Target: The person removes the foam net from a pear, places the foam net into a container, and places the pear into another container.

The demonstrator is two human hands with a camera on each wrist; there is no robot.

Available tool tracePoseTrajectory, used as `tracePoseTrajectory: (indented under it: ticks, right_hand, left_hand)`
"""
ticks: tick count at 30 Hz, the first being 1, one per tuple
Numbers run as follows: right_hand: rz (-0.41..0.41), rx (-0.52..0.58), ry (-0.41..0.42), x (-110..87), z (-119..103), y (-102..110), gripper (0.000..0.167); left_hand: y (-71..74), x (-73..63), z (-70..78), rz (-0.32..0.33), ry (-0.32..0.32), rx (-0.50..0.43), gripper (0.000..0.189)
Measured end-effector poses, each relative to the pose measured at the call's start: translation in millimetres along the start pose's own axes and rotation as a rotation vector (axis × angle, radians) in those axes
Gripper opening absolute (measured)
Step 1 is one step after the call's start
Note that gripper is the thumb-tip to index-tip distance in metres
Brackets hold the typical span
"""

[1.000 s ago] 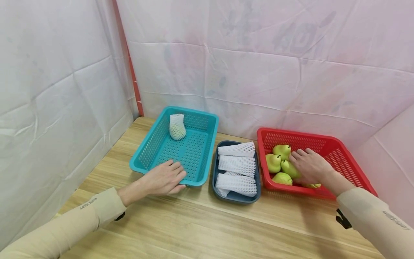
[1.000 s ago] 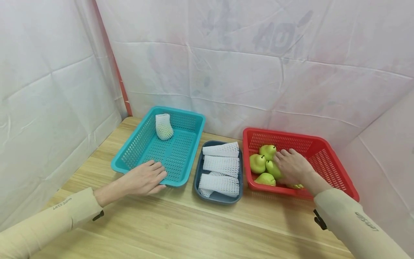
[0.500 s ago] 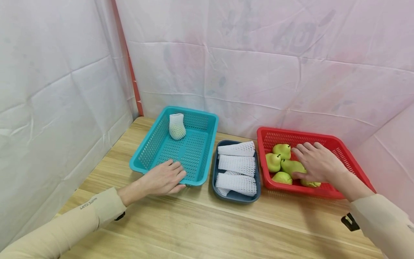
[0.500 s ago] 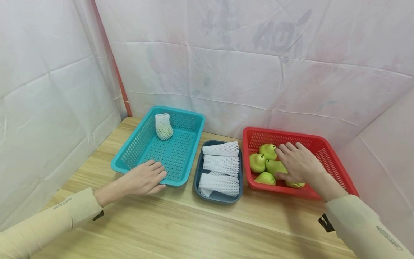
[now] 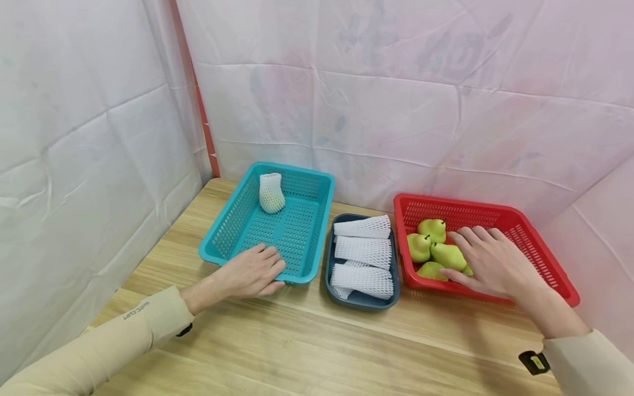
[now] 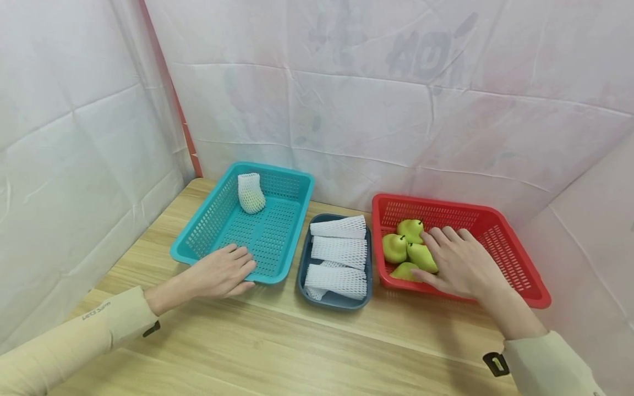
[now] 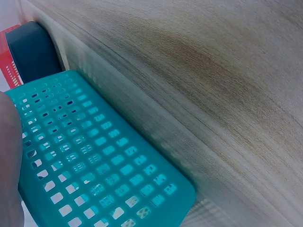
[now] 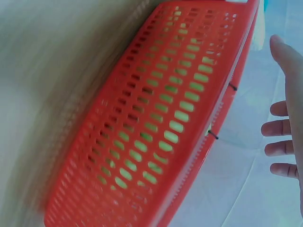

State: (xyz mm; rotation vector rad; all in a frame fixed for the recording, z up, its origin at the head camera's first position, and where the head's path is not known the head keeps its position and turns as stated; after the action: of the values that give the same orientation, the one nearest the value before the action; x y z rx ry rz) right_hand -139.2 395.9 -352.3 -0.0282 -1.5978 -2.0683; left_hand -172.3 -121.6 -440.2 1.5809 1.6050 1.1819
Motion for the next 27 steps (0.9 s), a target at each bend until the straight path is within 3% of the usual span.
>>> tracePoseTrajectory:
  ticks: [7, 14, 27]
  right_hand:
    - [0.059, 0.045, -0.034, -19.1, -17.0, -2.2, 0.080]
    - [0.209, 0.056, -0.027, -33.0, -36.5, -12.4, 0.084]
    - [0.244, 0.071, -0.067, -51.5, -52.0, -32.8, 0.075]
  left_hand:
    - [-1.1, -0.1, 0.1, -0.005, 0.005, -0.014, 0.038]
    - [0.0, 0.4, 0.7, 0.000, 0.005, -0.007, 0.039]
    - [0.0, 0.6, 1.4, 0.006, 0.009, 0.017, 0.039]
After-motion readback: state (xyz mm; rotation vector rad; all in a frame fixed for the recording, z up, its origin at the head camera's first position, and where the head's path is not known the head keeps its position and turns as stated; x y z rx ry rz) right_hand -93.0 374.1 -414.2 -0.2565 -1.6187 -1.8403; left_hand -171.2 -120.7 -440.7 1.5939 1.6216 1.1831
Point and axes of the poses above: each hand's wrist, its own x-axis towards the middle knuckle, its own y-axis out of the back of the hand, z = x × y, the point moved 1 cm from there along x, towards the middle knuckle, and after that the axes turned 14 degrees about -y, right-handed, at the moved point
